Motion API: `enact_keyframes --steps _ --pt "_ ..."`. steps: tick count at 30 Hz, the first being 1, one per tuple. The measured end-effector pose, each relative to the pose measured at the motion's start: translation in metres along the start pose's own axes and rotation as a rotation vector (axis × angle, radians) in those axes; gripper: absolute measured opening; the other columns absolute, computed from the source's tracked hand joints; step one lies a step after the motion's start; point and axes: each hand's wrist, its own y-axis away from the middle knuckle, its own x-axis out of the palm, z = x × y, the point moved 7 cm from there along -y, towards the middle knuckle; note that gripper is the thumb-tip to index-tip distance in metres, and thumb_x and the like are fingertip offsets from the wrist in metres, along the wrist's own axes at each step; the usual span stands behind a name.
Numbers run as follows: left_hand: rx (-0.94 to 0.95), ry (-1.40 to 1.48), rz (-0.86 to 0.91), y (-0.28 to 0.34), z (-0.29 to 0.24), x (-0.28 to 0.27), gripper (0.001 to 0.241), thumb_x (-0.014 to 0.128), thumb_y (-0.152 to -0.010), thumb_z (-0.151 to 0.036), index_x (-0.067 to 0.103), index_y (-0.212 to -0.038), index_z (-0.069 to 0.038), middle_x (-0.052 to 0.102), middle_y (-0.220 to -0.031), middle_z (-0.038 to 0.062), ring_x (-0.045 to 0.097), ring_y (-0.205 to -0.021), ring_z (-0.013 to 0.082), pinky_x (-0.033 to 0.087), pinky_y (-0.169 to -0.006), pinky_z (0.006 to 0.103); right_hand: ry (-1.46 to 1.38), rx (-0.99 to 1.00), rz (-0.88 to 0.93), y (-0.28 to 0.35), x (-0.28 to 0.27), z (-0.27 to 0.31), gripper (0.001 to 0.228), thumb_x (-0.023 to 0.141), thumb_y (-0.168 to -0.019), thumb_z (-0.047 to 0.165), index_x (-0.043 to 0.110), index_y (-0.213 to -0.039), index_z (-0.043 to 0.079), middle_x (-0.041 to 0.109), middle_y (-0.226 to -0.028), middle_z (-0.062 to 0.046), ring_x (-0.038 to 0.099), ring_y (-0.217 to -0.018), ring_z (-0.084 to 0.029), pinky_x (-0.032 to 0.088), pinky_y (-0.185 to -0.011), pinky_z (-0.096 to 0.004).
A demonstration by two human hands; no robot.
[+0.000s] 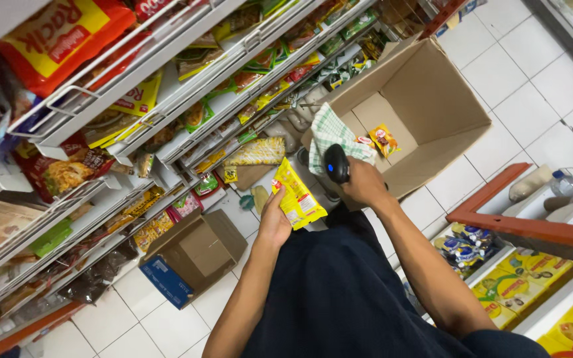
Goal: The person uses a handheld scanner to scan packets of food on retail shelves, places some into a cardboard box, and then wipes a shelf support with a cloth and a spray bottle.
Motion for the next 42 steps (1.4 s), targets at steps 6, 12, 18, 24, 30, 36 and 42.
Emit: enact_keyframes --steps 6,12,18,24,30,36,42 --pt "0.072 -0.072 0.039 0.004 -0.01 0.015 0.043 0.056 -0.1 -0.022 0.05 -0.141 -0.011 0.066 -0.132 0.007 0.065 -0.12 0.0238 0.053 -0.102 0.0458 -0.05 -0.214 -0.295 0.02 -0.021 0.008 0.041 0.077 -0.074 0.012 0.066 -0.112 0.001 0.067 -0.11 -0.026 0.062 -0.107 -0.045 0.051 -0.093 -0.05" --pt "0.196 -0.207 0.077 0.009 -0.029 0.029 0.04 0.058 -0.105 -0.02 0.052 -0.138 0.001 0.065 -0.133 0.013 0.066 -0.119 0.0246 0.054 -0.103 0.0424 -0.254 -0.103 -0.294 0.042 -0.024 0.027 0.046 0.085 -0.079 0.028 0.068 -0.113 0.001 0.071 -0.106 -0.019 0.07 -0.099 -0.035 0.054 -0.088 -0.04" --pt "0.302 -0.281 0.041 0.028 -0.05 0.056 0.039 0.059 -0.104 -0.012 0.052 -0.139 0.003 0.065 -0.133 0.014 0.066 -0.117 0.0233 0.054 -0.101 0.0394 -1.13 -0.009 0.004 0.045 0.015 0.058 0.036 0.079 -0.084 0.004 0.068 -0.119 0.004 0.072 -0.107 -0.004 0.066 -0.097 -0.014 0.054 -0.086 -0.029" --pt "0.497 -0.515 0.196 0.062 -0.076 0.083 0.078 0.067 -0.089 0.008 0.026 -0.146 -0.026 0.063 -0.129 0.011 0.064 -0.12 0.0192 0.055 -0.101 0.035 -1.377 -0.033 -0.102 0.039 0.02 0.071 0.042 0.081 -0.078 -0.005 0.066 -0.116 0.003 0.068 -0.103 -0.004 0.066 -0.094 -0.015 0.055 -0.084 -0.03" --pt "0.401 -0.593 0.351 0.067 -0.084 0.075 0.037 0.064 -0.1 0.006 0.058 -0.137 0.002 0.062 -0.132 0.014 0.062 -0.12 0.0188 0.052 -0.103 0.0323 -1.224 -0.023 -0.097 0.042 0.009 0.085 0.033 0.082 -0.08 -0.001 0.068 -0.111 0.003 0.069 -0.1 -0.003 0.065 -0.09 -0.013 0.053 -0.08 -0.028" --pt "0.417 -0.379 0.164 0.074 -0.116 0.053 0.049 0.053 -0.094 0.011 0.055 -0.142 -0.002 0.061 -0.138 0.013 0.063 -0.122 0.0232 0.051 -0.103 0.0359 -0.675 -0.033 -0.053 0.055 -0.014 0.103 0.026 0.082 -0.084 0.021 0.073 -0.098 0.002 0.072 -0.081 -0.005 0.065 -0.071 -0.014 0.053 -0.068 -0.032" --pt "0.538 -0.259 0.127 0.08 -0.133 0.042 0.048 0.051 -0.096 0.01 0.056 -0.142 -0.001 0.059 -0.14 0.014 0.059 -0.129 0.0242 0.048 -0.112 0.0394 -0.443 -0.379 0.233 0.08 0.003 0.144 0.03 0.083 -0.078 0.027 0.073 -0.097 0.006 0.075 -0.08 -0.006 0.068 -0.071 -0.017 0.055 -0.069 -0.034"
